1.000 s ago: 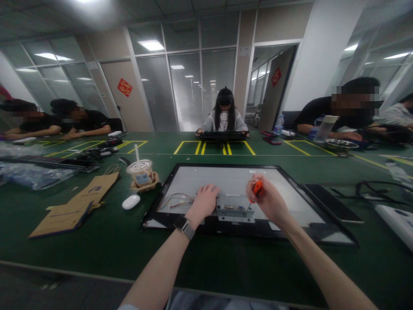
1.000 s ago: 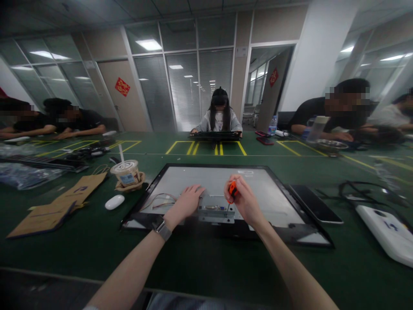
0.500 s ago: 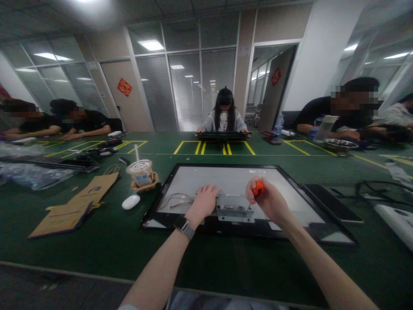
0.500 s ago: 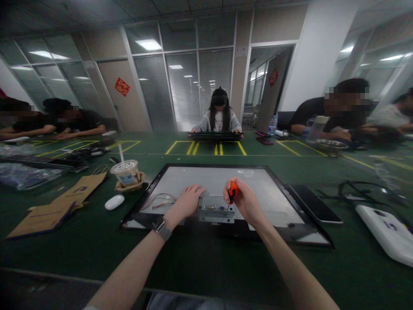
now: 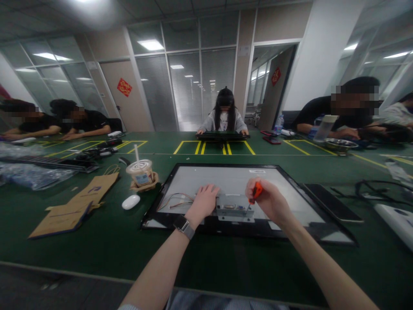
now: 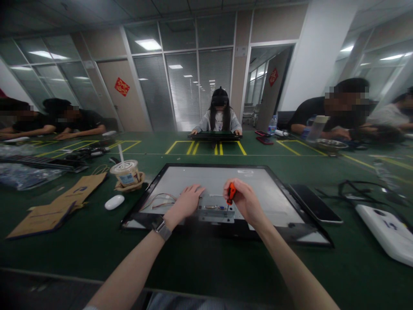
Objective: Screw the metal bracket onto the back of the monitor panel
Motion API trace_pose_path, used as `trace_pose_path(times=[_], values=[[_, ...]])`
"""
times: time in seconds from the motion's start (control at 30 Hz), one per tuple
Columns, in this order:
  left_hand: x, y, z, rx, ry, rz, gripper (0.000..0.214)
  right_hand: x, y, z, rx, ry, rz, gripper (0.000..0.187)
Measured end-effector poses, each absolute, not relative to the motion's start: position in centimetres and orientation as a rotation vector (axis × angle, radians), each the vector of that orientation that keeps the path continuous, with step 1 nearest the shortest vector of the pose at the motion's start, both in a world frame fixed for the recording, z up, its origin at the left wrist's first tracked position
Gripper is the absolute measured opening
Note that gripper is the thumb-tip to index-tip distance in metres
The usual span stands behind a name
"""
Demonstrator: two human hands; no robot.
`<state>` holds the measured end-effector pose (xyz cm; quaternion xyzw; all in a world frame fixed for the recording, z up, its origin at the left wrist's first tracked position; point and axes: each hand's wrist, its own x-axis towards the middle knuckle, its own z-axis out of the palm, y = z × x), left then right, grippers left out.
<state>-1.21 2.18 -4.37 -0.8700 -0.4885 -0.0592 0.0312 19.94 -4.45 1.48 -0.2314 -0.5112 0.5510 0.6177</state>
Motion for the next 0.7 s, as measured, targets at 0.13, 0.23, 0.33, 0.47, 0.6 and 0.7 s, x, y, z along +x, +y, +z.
trace_pose_path(times=[0.13,0.23,0.33,0.47,0.6,0.7], values=[[-1.22,2.33,-4.6,-2.677,-1.489,-0.195,0.05,19.91,-4.55,1.76,-0.511,-1.207,1.225,0.026],[-1.25,2.37,-4.72,-2.673,-1.486,-0.196,0.05,19.94,-4.55,1.84,-0.503,-1.203,1.227,0.026],[-1.24,2.37,-4.73,-2.672,-1.491,-0.19,0.05,19.96,-4.57,1.83,-0.496,-1.189,1.254,0.024],[-1.25,2.35,-4.7,-2.673,-1.496,-0.18,0.051,19.87,-4.7,1.86,-0.487,-1.191,1.295,0.021],[-1.33,2.32,-4.65,-2.676,-1.48,-0.176,0.051,19.8,-4.85,1.89,-0.492,-1.183,1.339,0.019],[-1.37,2.3,-4.6,-2.677,-1.471,-0.19,0.049,19.84,-4.83,1.86,-0.526,-1.197,1.325,0.022]])
